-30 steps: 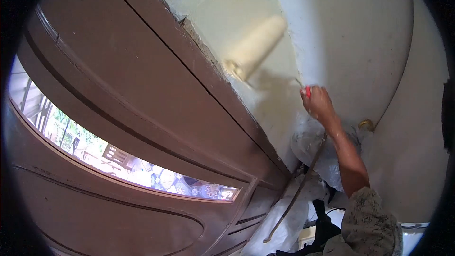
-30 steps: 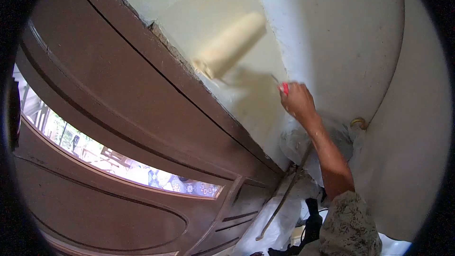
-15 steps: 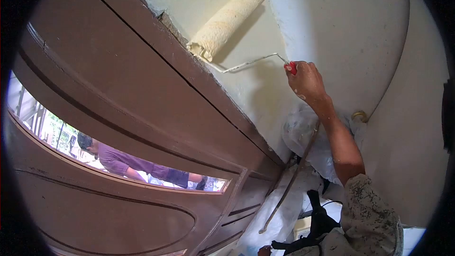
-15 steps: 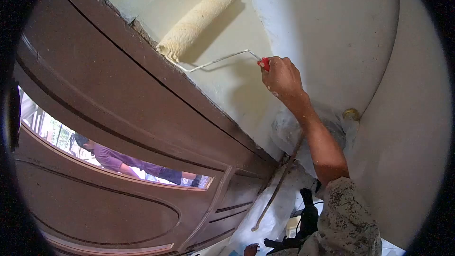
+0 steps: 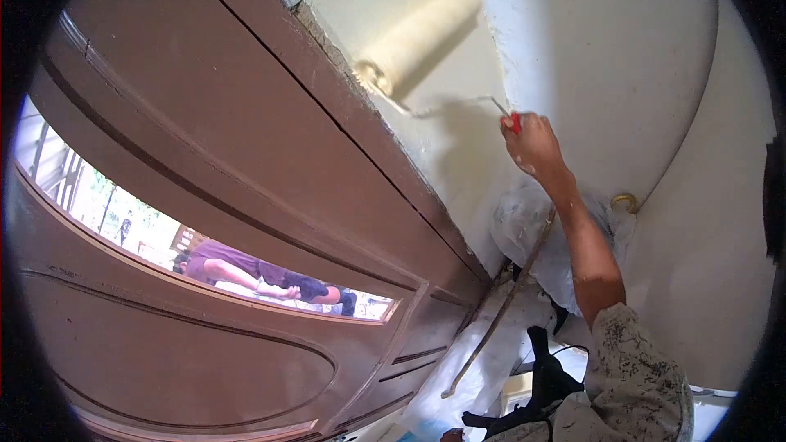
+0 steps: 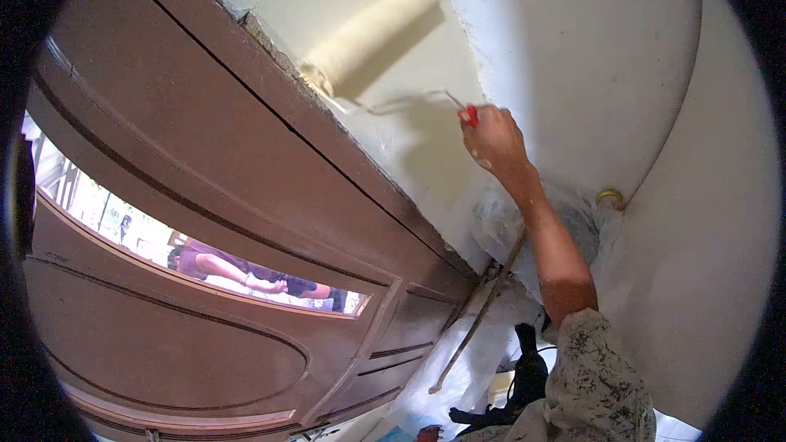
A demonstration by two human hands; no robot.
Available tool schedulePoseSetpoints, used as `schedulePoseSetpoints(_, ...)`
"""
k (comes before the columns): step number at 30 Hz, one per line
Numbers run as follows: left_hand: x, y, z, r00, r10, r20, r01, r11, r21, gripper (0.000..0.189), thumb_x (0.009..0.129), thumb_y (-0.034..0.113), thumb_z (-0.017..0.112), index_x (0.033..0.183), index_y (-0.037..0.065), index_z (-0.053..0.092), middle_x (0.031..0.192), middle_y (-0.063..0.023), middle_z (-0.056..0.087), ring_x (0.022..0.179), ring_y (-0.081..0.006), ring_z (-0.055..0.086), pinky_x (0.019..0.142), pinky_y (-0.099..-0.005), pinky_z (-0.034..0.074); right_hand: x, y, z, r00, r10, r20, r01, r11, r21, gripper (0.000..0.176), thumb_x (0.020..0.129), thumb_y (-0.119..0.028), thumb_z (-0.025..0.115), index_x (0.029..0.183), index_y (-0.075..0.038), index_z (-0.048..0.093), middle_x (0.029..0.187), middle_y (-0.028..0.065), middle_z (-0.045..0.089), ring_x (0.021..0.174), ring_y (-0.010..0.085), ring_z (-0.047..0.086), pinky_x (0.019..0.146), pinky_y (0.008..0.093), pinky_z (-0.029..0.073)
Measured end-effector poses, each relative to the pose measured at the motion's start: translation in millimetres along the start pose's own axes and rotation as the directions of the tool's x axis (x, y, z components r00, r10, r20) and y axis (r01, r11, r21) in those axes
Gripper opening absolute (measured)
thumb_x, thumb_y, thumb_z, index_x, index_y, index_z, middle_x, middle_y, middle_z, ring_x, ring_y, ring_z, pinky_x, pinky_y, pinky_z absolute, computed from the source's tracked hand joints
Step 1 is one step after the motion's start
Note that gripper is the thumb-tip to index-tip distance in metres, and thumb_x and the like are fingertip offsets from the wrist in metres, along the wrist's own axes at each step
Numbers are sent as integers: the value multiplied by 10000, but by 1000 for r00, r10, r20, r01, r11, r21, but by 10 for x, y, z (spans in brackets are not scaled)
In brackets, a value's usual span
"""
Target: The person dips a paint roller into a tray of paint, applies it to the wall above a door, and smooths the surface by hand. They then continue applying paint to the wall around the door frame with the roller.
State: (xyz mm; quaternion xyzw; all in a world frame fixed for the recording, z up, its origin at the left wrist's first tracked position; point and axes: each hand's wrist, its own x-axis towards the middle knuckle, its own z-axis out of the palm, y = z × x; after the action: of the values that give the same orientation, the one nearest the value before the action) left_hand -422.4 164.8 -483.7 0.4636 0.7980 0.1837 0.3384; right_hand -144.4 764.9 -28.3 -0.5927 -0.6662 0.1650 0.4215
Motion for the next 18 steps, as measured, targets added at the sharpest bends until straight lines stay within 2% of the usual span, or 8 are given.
schedulePoseSetpoints(4,-58,-73,68,983,-174,59,181,974,-139,234,831,160,536,971,10,646,865,-123,668,759,-244,622,703,-361,501,98,-69,97,1000,19,12,-20,998,55,371,886,-259,514,685,51,556,696,255,570,684,449,542,636,481,453)
schedulePoseSetpoints(6,-99,3,165,961,-257,97,273,937,-220,234,829,162,539,970,10,647,868,-124,668,765,-249,622,711,-364,501,-6,340,484,960,-249,-129,237,966,-99,371,881,-268,524,686,45,557,696,249,568,674,456,532,622,478,445)
schedulePoseSetpoints(8,-120,-214,491,933,-328,148,359,880,-310,234,827,163,541,969,11,648,870,-125,668,771,-253,622,720,-367,500,-302,739,778,959,-282,-25,269,935,-231,339,873,-269,530,708,23,581,704,236,582,674,442,547,608,489,431)
schedulePoseSetpoints(10,-26,-319,588,997,-20,79,13,995,95,256,816,187,560,988,20,649,919,-135,668,858,-275,616,816,-401,469,-701,1091,942,998,-63,-24,57,981,-186,299,862,-271,541,762,4,601,730,218,602,686,425,565,625,486,441)
schedulePoseSetpoints(12,-25,-350,588,992,49,117,-10,949,-315,309,858,281,544,977,19,655,975,-185,656,908,-246,629,850,-406,465,-960,1307,880,992,-16,122,55,946,-318,293,854,-272,550,780,7,604,785,226,621,740,426,589,664,500,454)
schedulePoseSetpoints(13,-52,-270,812,992,54,115,-10,938,-347,309,858,281,544,977,19,655,975,-185,656,908,-246,629,850,-406,465,-1037,1366,855,991,-37,131,80,938,-338,293,854,-272,550,780,7,604,785,226,621,740,426,589,664,500,454)
schedulePoseSetpoints(16,-139,-354,600,998,-54,34,63,851,-521,300,868,264,527,966,9,652,942,-174,660,875,-237,638,800,-381,482,-1207,1431,707,990,17,141,30,945,-327,283,846,-262,560,783,11,605,781,236,614,745,445,577,653,503,450)
schedulePoseSetpoints(18,-144,-494,552,992,-124,-11,90,775,-626,295,876,252,516,959,2,650,920,-166,663,853,-231,644,767,-364,494,-1260,1439,707,1000,-7,-1,7,953,-302,282,838,-265,567,786,9,613,778,243,607,721,440,572,639,507,437)
